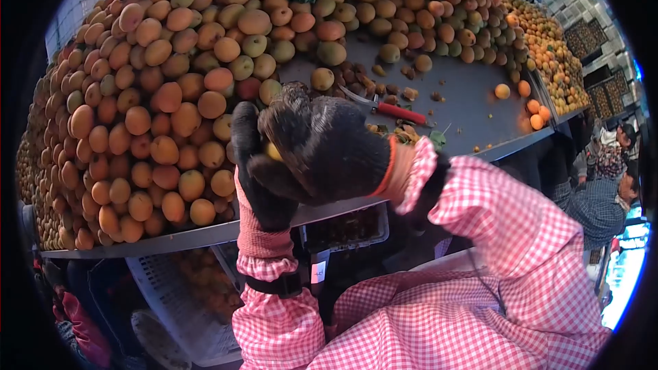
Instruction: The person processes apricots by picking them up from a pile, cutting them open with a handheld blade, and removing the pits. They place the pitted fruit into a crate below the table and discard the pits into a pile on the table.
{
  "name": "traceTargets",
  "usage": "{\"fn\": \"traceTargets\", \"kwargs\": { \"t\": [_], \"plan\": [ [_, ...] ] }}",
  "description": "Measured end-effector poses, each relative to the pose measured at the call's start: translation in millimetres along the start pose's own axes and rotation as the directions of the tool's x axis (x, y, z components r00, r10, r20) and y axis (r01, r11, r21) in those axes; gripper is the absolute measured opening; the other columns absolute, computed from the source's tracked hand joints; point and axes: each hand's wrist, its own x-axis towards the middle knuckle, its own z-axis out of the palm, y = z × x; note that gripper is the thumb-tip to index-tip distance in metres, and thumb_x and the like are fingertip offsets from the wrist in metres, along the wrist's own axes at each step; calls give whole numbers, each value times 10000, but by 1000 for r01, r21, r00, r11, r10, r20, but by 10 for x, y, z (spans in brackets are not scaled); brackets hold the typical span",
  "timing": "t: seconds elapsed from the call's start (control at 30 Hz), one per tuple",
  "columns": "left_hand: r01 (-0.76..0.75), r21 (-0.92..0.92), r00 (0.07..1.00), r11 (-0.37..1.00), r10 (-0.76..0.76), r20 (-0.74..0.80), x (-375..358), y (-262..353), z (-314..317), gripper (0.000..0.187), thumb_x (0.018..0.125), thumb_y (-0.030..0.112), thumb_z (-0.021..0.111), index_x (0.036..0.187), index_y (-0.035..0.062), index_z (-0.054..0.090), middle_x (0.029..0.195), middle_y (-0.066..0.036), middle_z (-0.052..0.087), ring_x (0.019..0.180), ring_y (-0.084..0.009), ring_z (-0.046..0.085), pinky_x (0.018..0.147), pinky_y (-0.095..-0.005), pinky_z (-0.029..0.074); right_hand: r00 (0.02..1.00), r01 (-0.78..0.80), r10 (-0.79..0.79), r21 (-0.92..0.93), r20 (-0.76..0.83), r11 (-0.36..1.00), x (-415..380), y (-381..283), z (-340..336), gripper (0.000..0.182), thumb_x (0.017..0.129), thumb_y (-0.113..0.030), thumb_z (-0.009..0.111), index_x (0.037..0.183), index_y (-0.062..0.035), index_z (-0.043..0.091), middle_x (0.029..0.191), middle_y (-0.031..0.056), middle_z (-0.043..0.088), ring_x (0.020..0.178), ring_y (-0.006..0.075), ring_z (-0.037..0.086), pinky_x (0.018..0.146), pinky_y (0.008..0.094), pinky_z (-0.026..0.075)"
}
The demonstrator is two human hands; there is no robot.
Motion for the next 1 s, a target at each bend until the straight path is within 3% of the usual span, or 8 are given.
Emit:
{"fn": "traceTargets", "kwargs": {
  "t": [0.07, 0.53, 0.57, 0.6, 0.7, 0.8, 0.87, 1.0],
  "plan": [
    [298, -831, 954, 469, -169, 247, -12, 18, -58, 795, 821, 258, 678, 1413, -11, 221, 1381, -143, 398, 1244, -251, 431, 1044, -371, 356, 983, 135, -151, 145, 102, 980, 100, 124, -167, 354, 787, -378, 634, 887, -48, 556, 816, 152, 529, 626, 290, 557, 519, 390, 449],
    [449, -452, 873, 771, -486, 39, 147, 186, -41, 674, 793, -15, 619, 1378, -23, 286, 1262, -176, 511, 1113, -234, 544, 967, -352, 421, 996, 92, -89, 143, -31, 985, 194, 295, -46, 173, 792, -120, 587, 944, -37, 584, 846, 136, 542, 750, 307, 570, 634, 396, 465],
    [345, -711, 888, 613, -458, 36, 127, 80, 22, 699, 791, -38, 606, 1394, 1, 254, 1253, -190, 513, 1085, -244, 562, 936, -353, 444, 993, -59, 78, 195, -92, 979, 56, 419, -137, 170, 786, -61, 592, 954, -37, 582, 922, 127, 551, 766, 305, 578, 652, 388, 470],
    [210, -895, 898, 394, -440, 17, 106, -38, 83, 728, 789, -62, 593, 1409, 25, 222, 1244, -205, 515, 1057, -253, 580, 905, -355, 468, 970, 42, -137, -417, -202, 908, -89, 607, -215, 162, 794, -36, 588, 957, -35, 583, 926, 112, 565, 796, 298, 589, 651, 379, 480],
    [258, -966, 778, -18, -588, 219, 151, 28, -4, 670, 873, -41, 523, 1428, 200, 236, 1192, -226, 508, 952, -265, 606, 685, -338, 567, 734, -486, 597, -363, 324, 795, -350, 973, -499, 242, 778, -168, 644, 973, -38, 587, 872, 189, 597, 824, 368, 606, 685, 451, 483],
    [250, -895, 614, -370, -654, 442, 279, 118, -8, 495, 938, 209, 510, 1390, 151, 315, 1161, -222, 533, 906, -297, 624, 660, -346, 570, 534, -468, 694, -515, 482, 718, -637, 1080, -424, 292, 748, -231, 665, 949, -34, 588, 854, 207, 596, 808, 386, 603, 696, 471, 475],
    [257, -467, 729, -846, -147, 668, 308, -42, 9, 648, 927, 523, 411, 1331, 22, 342, 1107, -197, 583, 930, -249, 631, 714, -321, 550, 504, -464, 645, -450, 574, 763, -810, 1168, -289, 266, 769, -207, 612, 955, -17, 609, 869, 206, 645, 858, 348, 635, 726, 423, 507],
    [211, -642, 738, -737, -311, 599, 503, 252, -107, 472, 880, 173, 536, 1291, -5, 386, 1212, -215, 529, 993, -269, 616, 775, -324, 542, 545, -437, 594, -405, 591, 803, -825, 1182, -235, 278, 752, -189, 607, 952, 2, 585, 850, 199, 643, 848, 358, 632, 726, 443, 499]
  ]
}}
